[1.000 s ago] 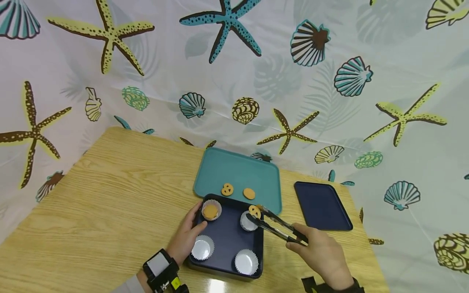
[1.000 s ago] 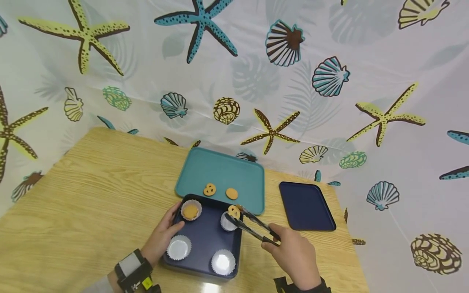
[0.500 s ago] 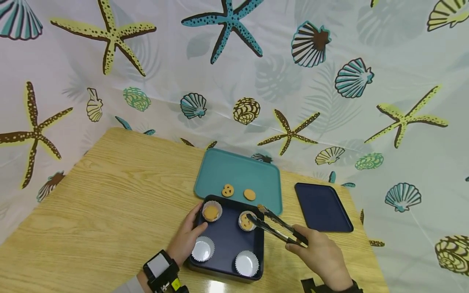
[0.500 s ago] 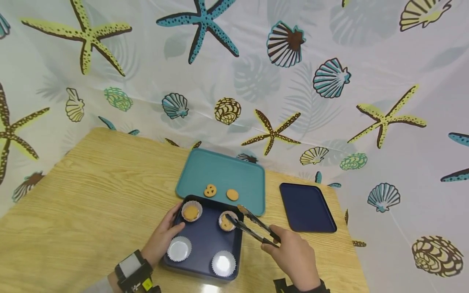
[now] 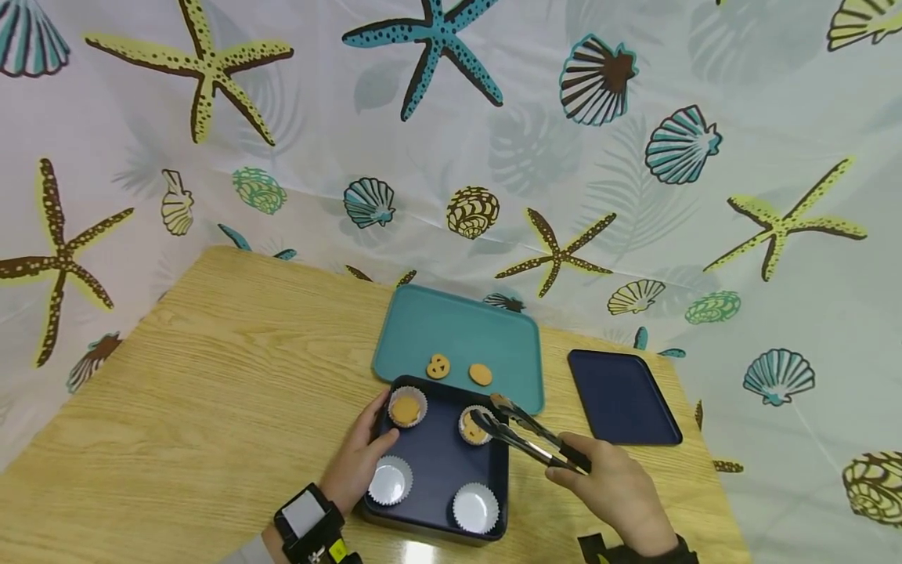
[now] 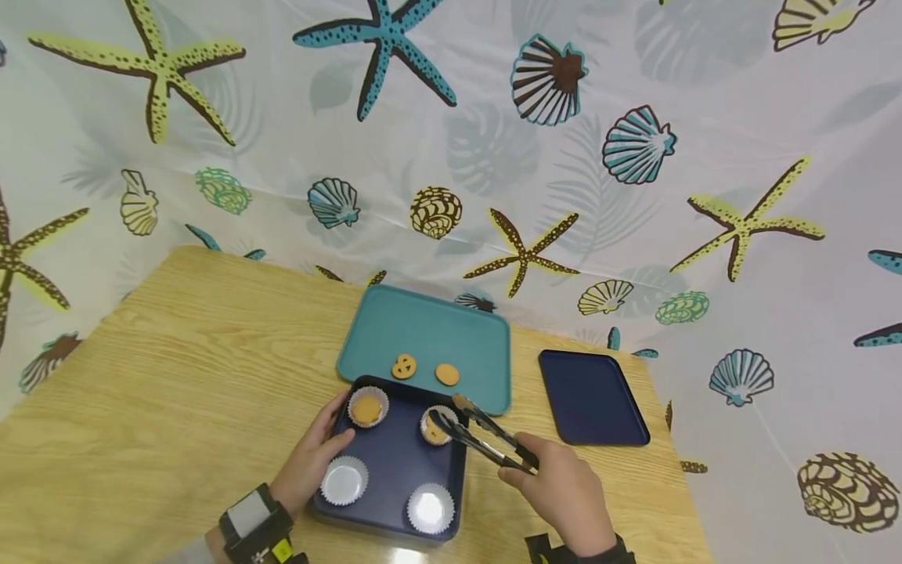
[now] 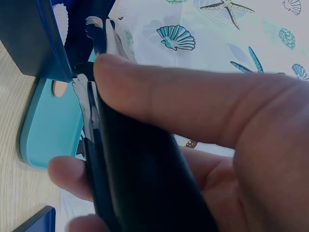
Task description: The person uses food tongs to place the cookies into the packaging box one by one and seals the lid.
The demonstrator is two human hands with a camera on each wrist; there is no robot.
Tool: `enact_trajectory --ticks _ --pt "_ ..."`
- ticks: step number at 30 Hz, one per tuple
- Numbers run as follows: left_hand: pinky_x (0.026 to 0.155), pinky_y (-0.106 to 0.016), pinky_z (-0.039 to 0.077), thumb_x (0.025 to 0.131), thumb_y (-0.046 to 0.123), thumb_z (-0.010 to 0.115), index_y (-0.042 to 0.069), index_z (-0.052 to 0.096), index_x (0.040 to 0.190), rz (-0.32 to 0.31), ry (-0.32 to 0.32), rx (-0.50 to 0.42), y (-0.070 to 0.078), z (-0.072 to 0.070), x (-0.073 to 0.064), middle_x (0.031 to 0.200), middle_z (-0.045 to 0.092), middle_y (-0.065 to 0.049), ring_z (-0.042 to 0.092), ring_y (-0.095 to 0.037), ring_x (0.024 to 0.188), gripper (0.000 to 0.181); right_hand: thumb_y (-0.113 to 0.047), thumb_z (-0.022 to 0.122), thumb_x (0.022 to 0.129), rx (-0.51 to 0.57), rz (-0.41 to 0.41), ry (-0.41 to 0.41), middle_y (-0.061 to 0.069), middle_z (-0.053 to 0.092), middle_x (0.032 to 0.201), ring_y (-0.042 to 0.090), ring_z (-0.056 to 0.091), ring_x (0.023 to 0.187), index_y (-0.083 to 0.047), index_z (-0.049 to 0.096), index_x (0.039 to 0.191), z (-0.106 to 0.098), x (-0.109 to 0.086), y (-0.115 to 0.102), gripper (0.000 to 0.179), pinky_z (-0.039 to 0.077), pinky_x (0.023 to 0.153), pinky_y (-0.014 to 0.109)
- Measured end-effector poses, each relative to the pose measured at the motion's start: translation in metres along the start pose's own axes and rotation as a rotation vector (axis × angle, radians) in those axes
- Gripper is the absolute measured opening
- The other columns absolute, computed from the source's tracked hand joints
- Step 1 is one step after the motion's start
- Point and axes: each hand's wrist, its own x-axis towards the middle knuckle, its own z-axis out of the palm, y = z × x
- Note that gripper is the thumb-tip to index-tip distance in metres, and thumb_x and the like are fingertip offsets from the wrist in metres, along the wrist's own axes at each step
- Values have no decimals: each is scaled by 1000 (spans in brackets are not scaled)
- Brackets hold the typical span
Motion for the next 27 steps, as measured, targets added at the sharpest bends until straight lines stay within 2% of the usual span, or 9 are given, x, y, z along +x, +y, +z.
enact_trajectory --ticks 7,12,18,23,27 --pt "124 -54 5 105 6 48 5 20 161 2 13 12 -1 -1 2 168 14 -15 5 -33 155 63 -46 80 84 7 -4 11 4 73 113 26 69 96 -11 62 140 0 0 -1 68 53 67 42" --pt "124 -55 6 105 5 48 5 19 161 3 14 12 -2 -1 1 168 14 -17 5 -35 154 63 -45 78 87 -22 -21 78 6 73 110 30 70 96 -11 62 140 -3 -1 -5 65 53 64 42" --pt "125 -54 6 106 7 47 6 19 162 -8 15 18 -2 -1 1 168 15 -14 5 -32 155 62 -42 77 89 -23 -46 126 9 73 108 25 69 83 -8 60 142 -9 3 -11 65 44 53 34" --pt "125 -53 6 106 6 47 6 18 162 -5 5 7 -3 -2 1 168 13 -15 5 -32 155 63 -41 77 88 -30 -64 140 10 73 104 20 65 73 -8 60 141 -10 15 -13 66 43 50 34" --pt "125 -54 7 106 6 48 7 19 162 -13 9 12 -4 -1 0 168 14 -15 6 -33 155 63 -41 77 88 -46 -62 157 13 73 106 22 66 74 -6 60 141 -8 31 -10 65 44 48 34"
